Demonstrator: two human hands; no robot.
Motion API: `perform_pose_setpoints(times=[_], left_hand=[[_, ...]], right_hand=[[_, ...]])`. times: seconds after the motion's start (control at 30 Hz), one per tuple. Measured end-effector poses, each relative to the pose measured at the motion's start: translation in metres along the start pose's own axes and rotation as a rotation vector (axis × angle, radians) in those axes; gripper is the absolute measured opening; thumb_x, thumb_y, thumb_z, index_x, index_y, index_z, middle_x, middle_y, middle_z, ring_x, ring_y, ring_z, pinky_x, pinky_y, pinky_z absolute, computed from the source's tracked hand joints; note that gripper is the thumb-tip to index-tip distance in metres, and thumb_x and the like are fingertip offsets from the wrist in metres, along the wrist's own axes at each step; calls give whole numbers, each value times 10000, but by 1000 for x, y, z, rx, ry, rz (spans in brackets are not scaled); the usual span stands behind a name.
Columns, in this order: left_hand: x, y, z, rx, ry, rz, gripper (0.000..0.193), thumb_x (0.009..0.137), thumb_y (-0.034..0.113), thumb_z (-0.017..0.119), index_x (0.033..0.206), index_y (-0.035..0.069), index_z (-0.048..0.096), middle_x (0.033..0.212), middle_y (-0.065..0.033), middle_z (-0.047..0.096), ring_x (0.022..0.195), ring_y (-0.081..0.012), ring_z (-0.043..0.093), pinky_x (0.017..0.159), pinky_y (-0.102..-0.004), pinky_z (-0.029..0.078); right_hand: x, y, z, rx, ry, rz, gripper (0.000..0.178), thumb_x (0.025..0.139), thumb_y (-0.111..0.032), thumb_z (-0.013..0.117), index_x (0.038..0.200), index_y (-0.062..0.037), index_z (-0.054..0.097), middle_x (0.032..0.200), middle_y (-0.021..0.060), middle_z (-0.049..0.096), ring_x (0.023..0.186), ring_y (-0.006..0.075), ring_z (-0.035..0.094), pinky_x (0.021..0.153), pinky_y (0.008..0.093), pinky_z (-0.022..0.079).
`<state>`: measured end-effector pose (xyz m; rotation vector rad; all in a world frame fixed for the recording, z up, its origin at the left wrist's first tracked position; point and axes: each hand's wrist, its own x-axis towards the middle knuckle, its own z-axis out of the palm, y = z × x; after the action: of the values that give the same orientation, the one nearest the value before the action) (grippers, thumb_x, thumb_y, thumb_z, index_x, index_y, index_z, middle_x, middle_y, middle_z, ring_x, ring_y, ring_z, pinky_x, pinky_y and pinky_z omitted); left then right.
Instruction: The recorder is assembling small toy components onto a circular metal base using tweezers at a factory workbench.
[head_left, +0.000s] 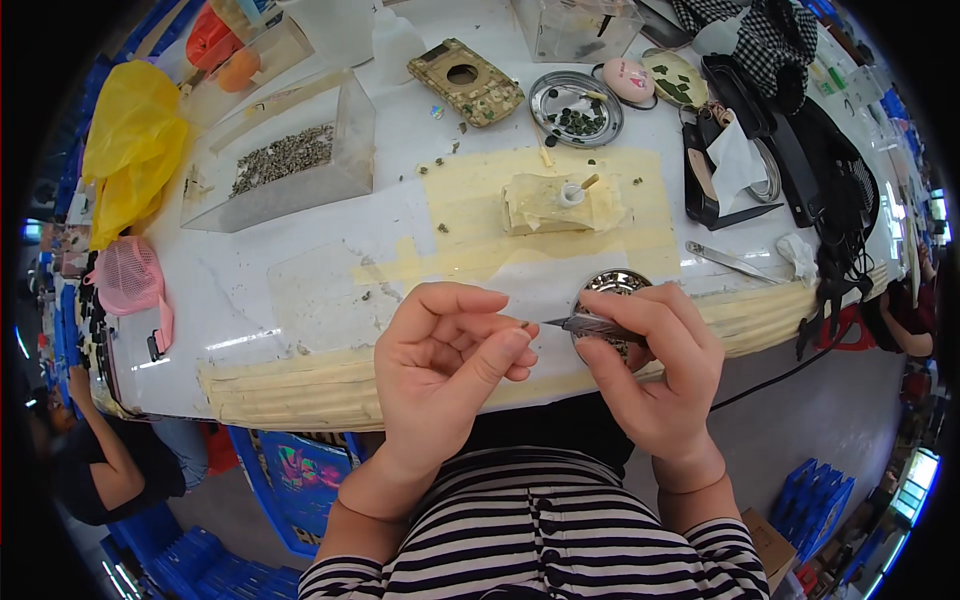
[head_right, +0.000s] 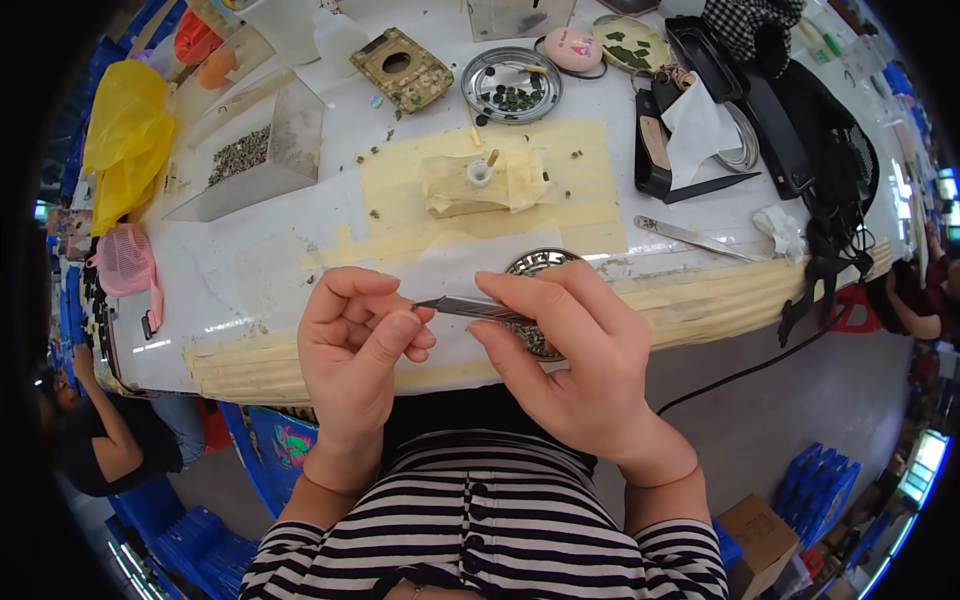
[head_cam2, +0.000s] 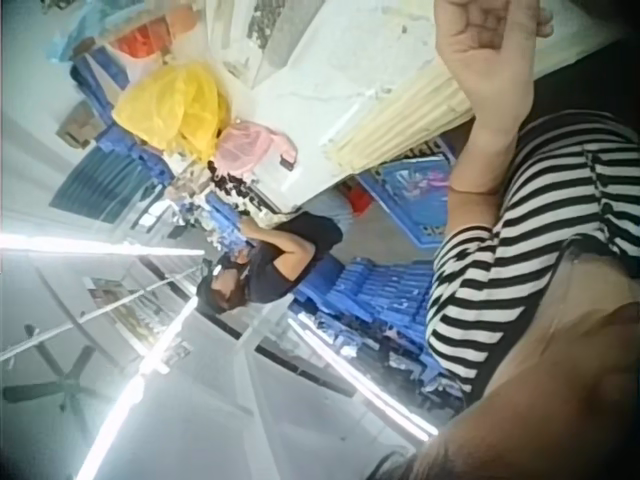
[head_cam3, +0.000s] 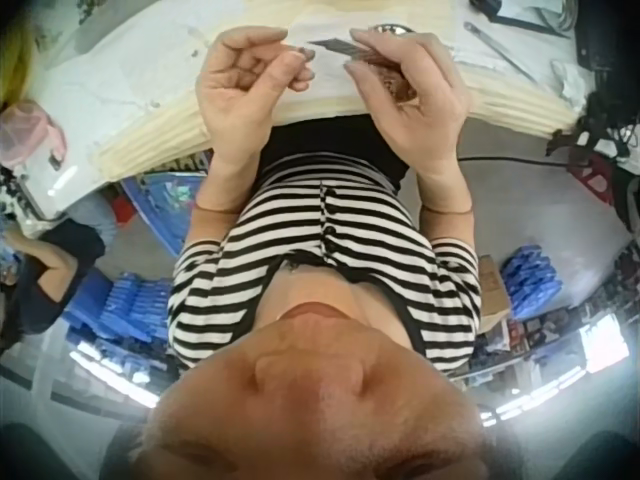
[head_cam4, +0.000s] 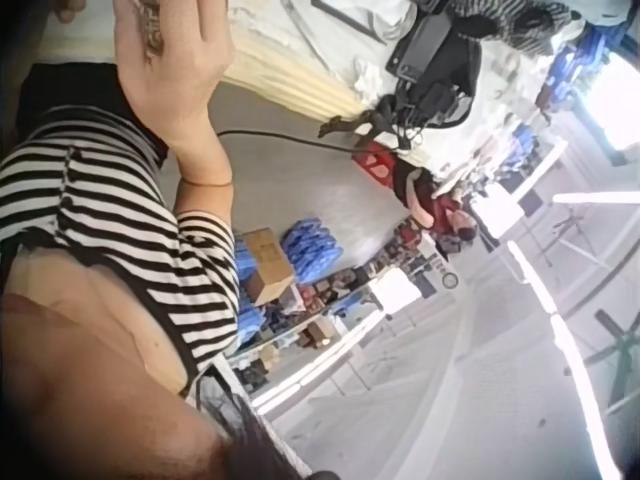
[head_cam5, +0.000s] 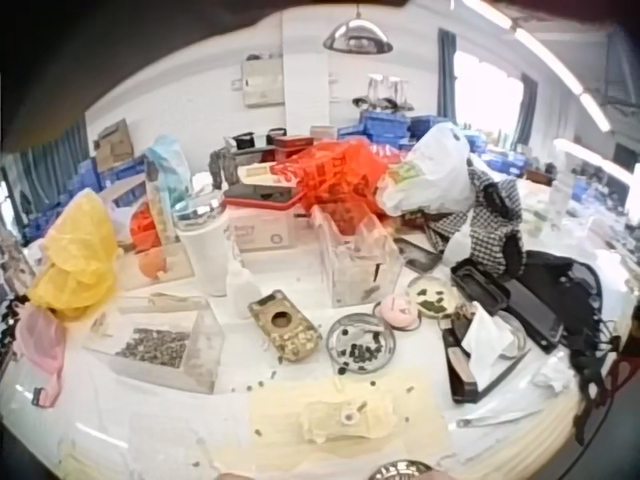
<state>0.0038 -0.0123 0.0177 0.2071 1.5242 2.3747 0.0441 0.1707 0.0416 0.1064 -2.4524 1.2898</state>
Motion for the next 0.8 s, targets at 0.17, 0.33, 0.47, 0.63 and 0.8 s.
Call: perform_pose_setpoints(times=[0.17, 0.33, 0.47, 0.63, 0.8], left_hand=[[-1, -1, 0, -140, -53, -53, 233, 898, -66, 637, 996, 24, 446, 901, -151, 681, 785, -149, 686, 692, -252, 591], [-2, 1, 2, -113, -82, -93, 226, 897, -64, 640, 987, 19, 450, 905, -147, 679, 780, -140, 681, 701, -250, 588], [-4, 2, 6, -123, -51, -109, 168, 892, -56, 652, 1009, -21, 536, 914, -126, 683, 797, -131, 679, 734, -251, 579], [-6, 0, 11, 7, -14, -54, 97, 893, -67, 633, 989, -54, 622, 904, -105, 687, 819, -124, 678, 756, -246, 564], [-8, -6, 10, 197, 69, 68, 97, 849, -67, 659, 941, -45, 637, 870, -82, 682, 776, -112, 658, 705, -229, 530]], right_hand=[[8, 0, 0, 267, -175, 94, 212, 772, 17, 733, 980, -1, 694, 780, 61, 584, 629, 122, 550, 529, 238, 418], [12, 4, 4, 322, -209, 44, 151, 785, 24, 719, 927, 15, 669, 772, 65, 581, 634, 139, 552, 534, 246, 418], [13, 4, 7, 298, -184, 15, 129, 784, 34, 709, 898, 16, 651, 771, 69, 584, 639, 149, 559, 535, 256, 424], [12, 7, 13, 275, -120, -40, 134, 785, 25, 715, 903, 10, 653, 777, 70, 590, 639, 151, 556, 532, 261, 428], [11, 4, 16, 253, -119, -29, 152, 785, 12, 723, 924, 9, 661, 779, 72, 593, 636, 162, 558, 528, 263, 430]])
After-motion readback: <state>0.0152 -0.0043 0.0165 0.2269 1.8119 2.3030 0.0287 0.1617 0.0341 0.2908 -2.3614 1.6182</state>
